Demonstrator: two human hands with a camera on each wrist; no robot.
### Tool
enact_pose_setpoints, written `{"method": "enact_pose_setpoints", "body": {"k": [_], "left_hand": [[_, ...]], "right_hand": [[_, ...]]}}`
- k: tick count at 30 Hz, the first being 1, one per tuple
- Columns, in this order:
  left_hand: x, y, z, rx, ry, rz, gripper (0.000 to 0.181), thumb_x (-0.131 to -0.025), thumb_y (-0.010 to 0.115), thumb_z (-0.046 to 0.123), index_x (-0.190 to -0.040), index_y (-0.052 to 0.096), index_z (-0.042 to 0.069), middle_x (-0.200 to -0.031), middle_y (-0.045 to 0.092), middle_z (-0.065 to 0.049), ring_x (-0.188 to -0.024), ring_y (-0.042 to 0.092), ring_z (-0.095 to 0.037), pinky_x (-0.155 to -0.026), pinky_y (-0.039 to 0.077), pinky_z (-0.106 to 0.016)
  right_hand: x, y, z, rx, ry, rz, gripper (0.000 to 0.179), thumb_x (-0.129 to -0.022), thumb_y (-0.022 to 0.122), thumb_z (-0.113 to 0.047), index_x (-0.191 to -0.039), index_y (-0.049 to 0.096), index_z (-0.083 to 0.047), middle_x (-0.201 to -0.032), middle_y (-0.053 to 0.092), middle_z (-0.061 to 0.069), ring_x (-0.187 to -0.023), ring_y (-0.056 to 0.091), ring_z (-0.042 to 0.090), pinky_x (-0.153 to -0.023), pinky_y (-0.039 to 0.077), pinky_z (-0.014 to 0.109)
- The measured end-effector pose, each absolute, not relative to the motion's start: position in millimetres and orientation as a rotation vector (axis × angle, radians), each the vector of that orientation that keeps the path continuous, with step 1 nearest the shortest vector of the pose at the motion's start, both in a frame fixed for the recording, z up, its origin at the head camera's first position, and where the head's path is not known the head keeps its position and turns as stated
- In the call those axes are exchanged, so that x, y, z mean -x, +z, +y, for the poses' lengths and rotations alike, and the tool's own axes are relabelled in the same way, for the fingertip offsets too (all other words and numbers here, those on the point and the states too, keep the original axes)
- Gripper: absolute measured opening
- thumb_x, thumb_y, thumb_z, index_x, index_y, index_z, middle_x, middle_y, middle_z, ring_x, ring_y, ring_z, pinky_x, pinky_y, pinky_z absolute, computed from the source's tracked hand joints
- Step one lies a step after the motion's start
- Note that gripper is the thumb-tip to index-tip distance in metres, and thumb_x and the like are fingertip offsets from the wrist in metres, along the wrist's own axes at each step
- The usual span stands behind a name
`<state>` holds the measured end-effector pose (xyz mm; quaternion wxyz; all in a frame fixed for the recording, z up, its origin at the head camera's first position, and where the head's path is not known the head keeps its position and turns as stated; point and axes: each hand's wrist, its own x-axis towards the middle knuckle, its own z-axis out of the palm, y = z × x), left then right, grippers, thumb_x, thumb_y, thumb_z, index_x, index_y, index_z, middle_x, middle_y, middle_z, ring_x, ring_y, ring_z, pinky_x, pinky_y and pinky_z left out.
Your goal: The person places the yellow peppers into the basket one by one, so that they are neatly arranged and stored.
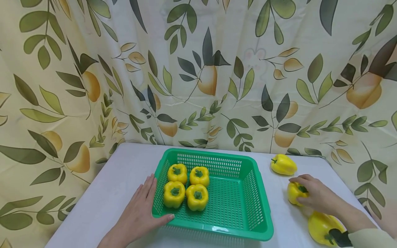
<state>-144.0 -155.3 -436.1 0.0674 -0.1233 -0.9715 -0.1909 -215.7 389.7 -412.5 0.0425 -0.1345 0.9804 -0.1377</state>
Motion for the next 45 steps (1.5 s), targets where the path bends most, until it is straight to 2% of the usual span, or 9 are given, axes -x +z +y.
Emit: {"method": "enact_pose_setpoints", "body": {"k": [8, 15, 22, 35, 45], "left_hand": [[143, -436, -155, 0.384, -0.567, -2.911, 0.119, -0.077, 0.061, 0.078, -0.156, 0.022, -0.002, -0.165, 0.017, -0.018, -0.153, 0.021, -0.033, -0.122, 0.024, -0.054], [143, -435, -155, 0.397, -0.547, -2.916, 0.118, -0.078, 0.061, 0.078, -0.156, 0.022, -0.003, -0.165, 0.017, -0.019, -0.153, 0.021, -0.034, -0.122, 0.025, -0.055], [145, -436, -155, 0.383, -0.570, -2.932, 0.119, -0.077, 0.062, 0.077, -0.156, 0.020, -0.001, -0.166, 0.015, -0.017, -0.153, 0.019, -0.032, -0.123, 0.023, -0.053], [144, -436, -156, 0.395, -0.553, -2.915, 0.118, -0.078, 0.061, 0.077, -0.155, 0.022, -0.003, -0.165, 0.018, -0.020, -0.152, 0.021, -0.034, -0.121, 0.026, -0.055], [144, -438, -156, 0.384, -0.553, -2.903, 0.120, -0.076, 0.061, 0.079, -0.156, 0.022, -0.003, -0.165, 0.017, -0.018, -0.153, 0.020, -0.032, -0.122, 0.024, -0.053]], "right_hand": [[214, -407, 391, 0.465, -0.423, 2.998, 0.051, -0.073, 0.083, -0.008, -0.122, 0.066, -0.005, -0.119, 0.060, 0.024, -0.099, 0.061, 0.032, -0.085, 0.056, 0.058], [213, -408, 388, 0.417, -0.407, 2.997, 0.045, -0.076, 0.084, -0.014, -0.117, 0.067, -0.008, -0.112, 0.061, 0.021, -0.093, 0.060, 0.026, -0.081, 0.057, 0.054], [213, -407, 387, 0.431, -0.403, 3.007, 0.045, -0.075, 0.084, -0.014, -0.116, 0.067, -0.007, -0.113, 0.062, 0.022, -0.095, 0.061, 0.029, -0.082, 0.056, 0.057], [212, -397, 377, 0.548, -0.409, 3.091, 0.044, -0.073, 0.085, -0.011, -0.114, 0.069, -0.011, -0.112, 0.063, 0.018, -0.094, 0.062, 0.026, -0.079, 0.059, 0.050], [208, -383, 363, 0.577, -0.403, 3.113, 0.044, -0.072, 0.086, -0.009, -0.114, 0.070, -0.011, -0.114, 0.062, 0.019, -0.095, 0.061, 0.027, -0.079, 0.060, 0.050]]}}
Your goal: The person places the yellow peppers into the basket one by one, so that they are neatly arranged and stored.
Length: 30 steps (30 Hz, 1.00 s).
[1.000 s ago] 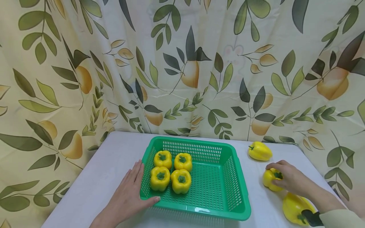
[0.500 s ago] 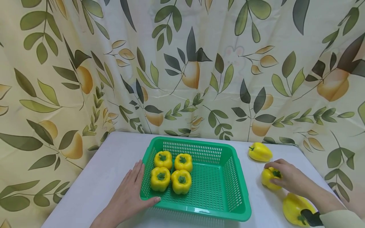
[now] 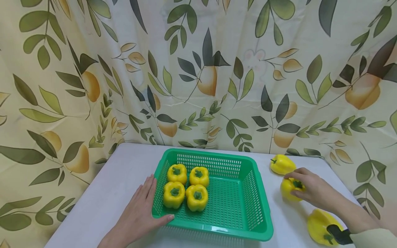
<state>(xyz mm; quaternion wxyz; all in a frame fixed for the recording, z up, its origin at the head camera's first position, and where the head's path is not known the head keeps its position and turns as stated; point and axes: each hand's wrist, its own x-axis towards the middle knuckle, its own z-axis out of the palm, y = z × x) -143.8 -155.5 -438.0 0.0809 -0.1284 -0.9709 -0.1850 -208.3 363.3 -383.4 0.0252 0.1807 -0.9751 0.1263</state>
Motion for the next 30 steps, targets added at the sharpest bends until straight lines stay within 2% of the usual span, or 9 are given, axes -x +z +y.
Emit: {"method": "enact_pose_setpoints", "body": {"k": [13, 26, 30], "left_hand": [[144, -437, -155, 0.380, -0.561, -2.898, 0.120, -0.076, 0.061, 0.080, -0.156, 0.022, -0.002, -0.165, 0.018, -0.018, -0.153, 0.021, -0.033, -0.122, 0.024, -0.053], [144, -436, -155, 0.383, -0.574, -2.901, 0.120, -0.076, 0.062, 0.078, -0.156, 0.023, -0.002, -0.165, 0.018, -0.019, -0.152, 0.021, -0.034, -0.122, 0.024, -0.054], [143, -436, -155, 0.388, -0.571, -2.900, 0.119, -0.077, 0.062, 0.077, -0.156, 0.022, -0.003, -0.165, 0.019, -0.019, -0.152, 0.022, -0.034, -0.121, 0.026, -0.054]], "right_hand": [[202, -358, 348, -0.607, 0.387, -2.941, 0.044, -0.074, 0.084, -0.008, -0.116, 0.069, -0.011, -0.119, 0.060, 0.020, -0.100, 0.062, 0.033, -0.078, 0.061, 0.046], [202, -338, 329, -0.692, 0.341, -2.886, 0.045, -0.076, 0.083, -0.008, -0.119, 0.068, -0.012, -0.123, 0.058, 0.021, -0.101, 0.063, 0.035, -0.075, 0.062, 0.042], [202, -332, 323, -0.721, 0.329, -2.855, 0.046, -0.076, 0.084, -0.009, -0.119, 0.067, -0.013, -0.122, 0.058, 0.021, -0.098, 0.064, 0.031, -0.074, 0.062, 0.041]]}}
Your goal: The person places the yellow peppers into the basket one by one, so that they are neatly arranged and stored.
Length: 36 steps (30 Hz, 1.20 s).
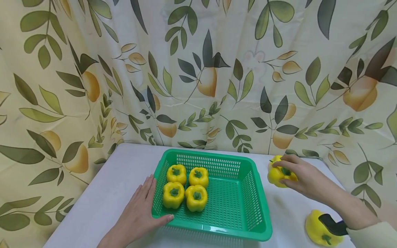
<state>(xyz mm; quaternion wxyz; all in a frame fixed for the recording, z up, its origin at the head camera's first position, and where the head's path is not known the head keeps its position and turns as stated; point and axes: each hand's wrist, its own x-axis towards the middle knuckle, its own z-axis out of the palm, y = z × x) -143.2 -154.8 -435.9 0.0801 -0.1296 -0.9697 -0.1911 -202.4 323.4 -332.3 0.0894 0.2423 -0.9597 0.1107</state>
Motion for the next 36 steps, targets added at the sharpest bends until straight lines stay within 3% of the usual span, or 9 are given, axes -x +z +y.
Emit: {"method": "enact_pose_setpoints", "body": {"k": [9, 26, 36], "left_hand": [[143, -433, -154, 0.393, -0.566, -2.918, 0.119, -0.078, 0.055, 0.082, -0.156, 0.021, -0.001, -0.165, 0.017, -0.018, -0.153, 0.021, -0.033, -0.122, 0.025, -0.054], [144, -434, -155, 0.375, -0.593, -2.935, 0.120, -0.077, 0.063, 0.076, -0.156, 0.019, -0.002, -0.166, 0.015, -0.018, -0.153, 0.019, -0.033, -0.123, 0.022, -0.054], [145, -434, -155, 0.350, -0.593, -2.960, 0.123, -0.076, 0.058, 0.081, -0.157, 0.018, -0.001, -0.166, 0.012, -0.016, -0.154, 0.017, -0.032, -0.124, 0.021, -0.054]], "right_hand": [[202, -319, 304, -0.768, 0.356, -2.813, 0.047, -0.078, 0.083, -0.007, -0.122, 0.067, -0.013, -0.126, 0.057, 0.020, -0.098, 0.064, 0.030, -0.076, 0.062, 0.040], [212, -319, 255, -0.889, 0.453, -2.748, 0.044, -0.080, 0.080, -0.004, -0.121, 0.067, -0.012, -0.129, 0.056, 0.018, -0.104, 0.065, 0.031, -0.080, 0.062, 0.037], [221, -335, 230, -0.932, 0.472, -2.804, 0.042, -0.082, 0.079, -0.006, -0.120, 0.068, -0.018, -0.130, 0.057, 0.014, -0.110, 0.062, 0.031, -0.089, 0.059, 0.045]]}}
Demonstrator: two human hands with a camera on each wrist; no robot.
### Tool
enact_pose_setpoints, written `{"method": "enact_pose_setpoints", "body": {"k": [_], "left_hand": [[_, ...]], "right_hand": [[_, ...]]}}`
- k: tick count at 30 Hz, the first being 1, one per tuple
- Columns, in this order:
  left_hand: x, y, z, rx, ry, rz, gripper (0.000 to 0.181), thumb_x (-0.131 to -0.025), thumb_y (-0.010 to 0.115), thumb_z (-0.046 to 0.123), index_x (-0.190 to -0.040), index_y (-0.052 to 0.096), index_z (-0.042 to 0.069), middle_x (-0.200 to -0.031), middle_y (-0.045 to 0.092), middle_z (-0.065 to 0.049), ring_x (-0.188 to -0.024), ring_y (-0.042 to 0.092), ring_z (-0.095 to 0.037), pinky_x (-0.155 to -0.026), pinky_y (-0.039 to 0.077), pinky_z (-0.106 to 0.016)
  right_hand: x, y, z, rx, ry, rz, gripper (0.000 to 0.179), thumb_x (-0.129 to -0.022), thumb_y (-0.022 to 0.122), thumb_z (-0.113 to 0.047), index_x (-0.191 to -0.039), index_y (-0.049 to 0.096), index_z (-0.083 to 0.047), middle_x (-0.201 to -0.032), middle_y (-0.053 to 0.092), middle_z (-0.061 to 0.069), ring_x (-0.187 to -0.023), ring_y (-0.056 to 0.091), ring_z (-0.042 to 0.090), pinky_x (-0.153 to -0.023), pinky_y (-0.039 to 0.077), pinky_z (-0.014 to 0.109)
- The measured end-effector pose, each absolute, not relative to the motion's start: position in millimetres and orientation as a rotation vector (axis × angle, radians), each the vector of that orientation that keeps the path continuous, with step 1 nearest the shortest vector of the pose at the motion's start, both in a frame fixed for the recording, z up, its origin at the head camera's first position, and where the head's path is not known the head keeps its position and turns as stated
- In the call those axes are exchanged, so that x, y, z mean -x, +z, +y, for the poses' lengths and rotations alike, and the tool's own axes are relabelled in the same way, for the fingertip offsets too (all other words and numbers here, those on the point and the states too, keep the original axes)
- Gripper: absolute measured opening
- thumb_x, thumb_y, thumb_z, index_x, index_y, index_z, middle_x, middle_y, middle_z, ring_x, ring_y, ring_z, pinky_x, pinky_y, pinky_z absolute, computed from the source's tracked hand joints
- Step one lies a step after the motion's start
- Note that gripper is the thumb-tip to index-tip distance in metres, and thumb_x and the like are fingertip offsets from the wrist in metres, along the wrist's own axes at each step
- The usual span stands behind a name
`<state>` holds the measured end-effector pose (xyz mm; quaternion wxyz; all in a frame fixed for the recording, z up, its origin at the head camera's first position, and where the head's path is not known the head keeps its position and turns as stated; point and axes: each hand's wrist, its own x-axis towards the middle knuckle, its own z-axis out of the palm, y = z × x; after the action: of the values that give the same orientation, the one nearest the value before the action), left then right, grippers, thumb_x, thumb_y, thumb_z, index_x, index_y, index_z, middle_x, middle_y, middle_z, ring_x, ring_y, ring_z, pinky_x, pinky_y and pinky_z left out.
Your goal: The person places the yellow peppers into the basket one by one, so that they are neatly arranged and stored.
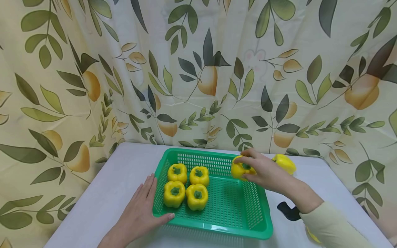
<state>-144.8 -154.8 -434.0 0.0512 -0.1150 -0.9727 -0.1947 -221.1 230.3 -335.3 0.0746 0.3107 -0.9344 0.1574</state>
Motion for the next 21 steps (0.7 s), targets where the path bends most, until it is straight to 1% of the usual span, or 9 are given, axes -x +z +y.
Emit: {"method": "enact_pose_setpoints", "body": {"k": [4, 9, 16, 21], "left_hand": [[145, -434, -155, 0.347, -0.595, -2.970, 0.124, -0.075, 0.056, 0.084, -0.157, 0.017, -0.001, -0.167, 0.011, -0.015, -0.154, 0.016, -0.032, -0.124, 0.021, -0.053], [146, -434, -155, 0.353, -0.590, -2.962, 0.122, -0.076, 0.059, 0.081, -0.157, 0.018, -0.001, -0.166, 0.012, -0.016, -0.154, 0.017, -0.032, -0.124, 0.021, -0.053], [144, -435, -156, 0.362, -0.591, -2.946, 0.120, -0.076, 0.063, 0.077, -0.156, 0.020, -0.001, -0.166, 0.014, -0.017, -0.154, 0.018, -0.032, -0.123, 0.022, -0.054], [144, -435, -156, 0.363, -0.584, -2.946, 0.120, -0.077, 0.062, 0.077, -0.157, 0.018, -0.001, -0.166, 0.012, -0.017, -0.154, 0.017, -0.032, -0.123, 0.021, -0.054]], "right_hand": [[225, -342, 224, -0.944, 0.488, -2.837, 0.041, -0.082, 0.079, -0.006, -0.120, 0.068, -0.019, -0.130, 0.058, 0.013, -0.110, 0.062, 0.029, -0.090, 0.059, 0.045], [228, -350, 217, -0.985, 0.504, -2.860, 0.041, -0.082, 0.079, -0.007, -0.120, 0.068, -0.020, -0.128, 0.058, 0.009, -0.107, 0.061, 0.024, -0.089, 0.060, 0.041], [234, -358, 205, -1.028, 0.467, -2.857, 0.039, -0.082, 0.079, -0.007, -0.118, 0.068, -0.017, -0.125, 0.059, 0.010, -0.105, 0.061, 0.023, -0.088, 0.059, 0.040], [238, -364, 196, -1.066, 0.469, -2.865, 0.037, -0.082, 0.079, -0.006, -0.116, 0.069, -0.016, -0.122, 0.060, 0.011, -0.102, 0.062, 0.024, -0.087, 0.059, 0.039]]}}
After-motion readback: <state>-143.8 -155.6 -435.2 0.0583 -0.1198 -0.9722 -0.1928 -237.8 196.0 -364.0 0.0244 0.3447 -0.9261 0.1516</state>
